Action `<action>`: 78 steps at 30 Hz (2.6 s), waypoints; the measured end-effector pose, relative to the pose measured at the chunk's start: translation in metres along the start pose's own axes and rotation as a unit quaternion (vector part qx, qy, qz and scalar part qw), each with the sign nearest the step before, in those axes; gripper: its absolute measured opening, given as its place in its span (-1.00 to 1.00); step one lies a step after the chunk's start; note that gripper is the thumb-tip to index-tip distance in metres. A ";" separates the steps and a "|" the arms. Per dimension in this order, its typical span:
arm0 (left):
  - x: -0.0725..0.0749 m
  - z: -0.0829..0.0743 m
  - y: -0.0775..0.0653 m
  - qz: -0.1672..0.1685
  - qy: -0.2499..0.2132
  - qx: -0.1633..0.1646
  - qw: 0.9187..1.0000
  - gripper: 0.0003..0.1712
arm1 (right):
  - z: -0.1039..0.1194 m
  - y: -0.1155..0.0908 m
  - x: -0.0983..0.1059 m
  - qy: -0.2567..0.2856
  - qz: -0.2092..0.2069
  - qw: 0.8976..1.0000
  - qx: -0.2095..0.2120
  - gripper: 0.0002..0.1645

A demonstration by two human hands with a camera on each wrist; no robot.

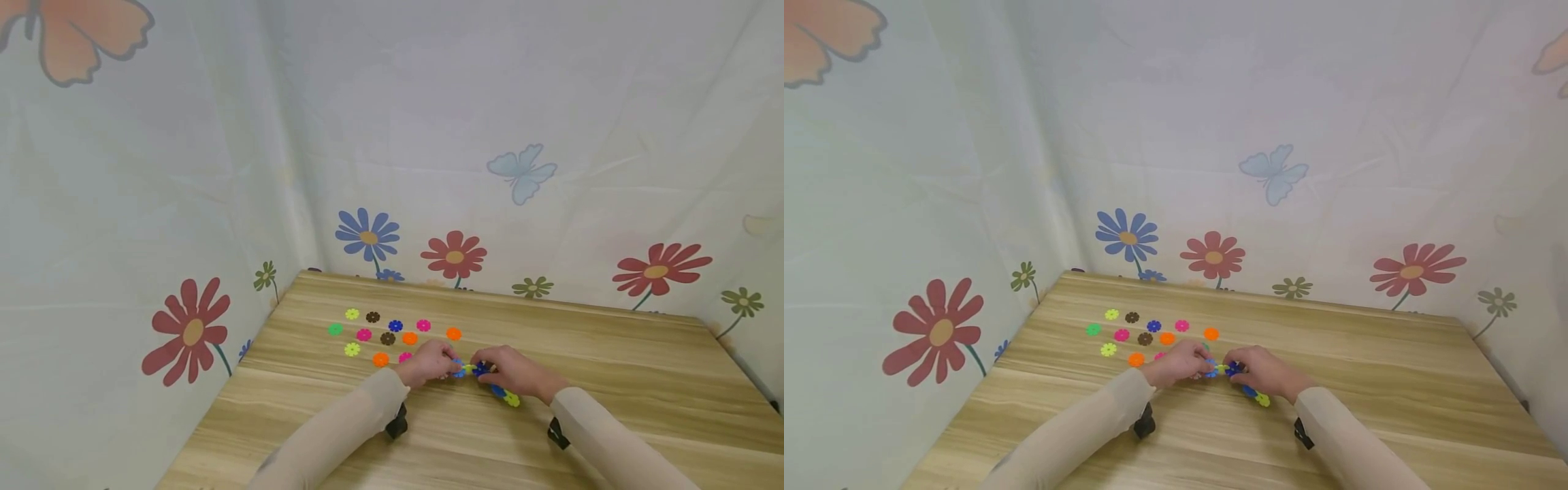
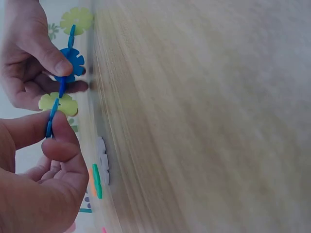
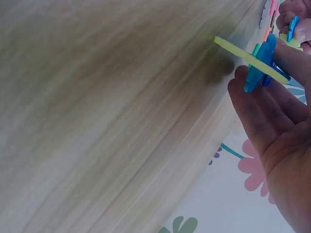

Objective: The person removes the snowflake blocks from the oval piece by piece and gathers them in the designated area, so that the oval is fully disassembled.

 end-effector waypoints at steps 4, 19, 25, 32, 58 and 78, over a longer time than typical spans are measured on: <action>-0.001 -0.002 0.000 -0.026 0.020 0.002 0.999 -0.95 | -0.001 0.000 -0.001 -0.002 0.001 1.000 0.008 -0.74; 0.004 -0.006 0.000 -0.070 0.057 -0.011 0.996 -0.93 | -0.008 -0.002 -0.001 -0.003 0.006 1.000 -0.020 -0.74; 0.019 -0.008 -0.005 -0.005 0.039 -0.042 0.998 -0.91 | -0.008 -0.002 0.001 -0.008 0.010 0.999 -0.034 -0.74; 0.041 0.002 -0.013 0.012 0.079 -0.065 0.995 -0.92 | -0.006 -0.001 0.001 -0.019 0.020 0.999 -0.035 -0.73; 0.119 0.051 -0.047 0.011 0.130 -0.040 0.991 -0.72 | -0.004 0.004 0.000 -0.036 0.034 0.998 -0.044 -0.74; 0.114 0.063 -0.047 0.049 0.152 -0.030 0.987 -0.75 | -0.007 0.002 0.001 -0.036 0.038 0.997 -0.052 -0.74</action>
Point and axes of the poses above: each hand's wrist, its own y-axis towards the middle knuckle, its own x-axis out of the back of the hand, z = x × y, the point moved 3 cm from there along y, towards the middle knuckle, and after that the axes turned 14 degrees about x, right-handed, at the moved point
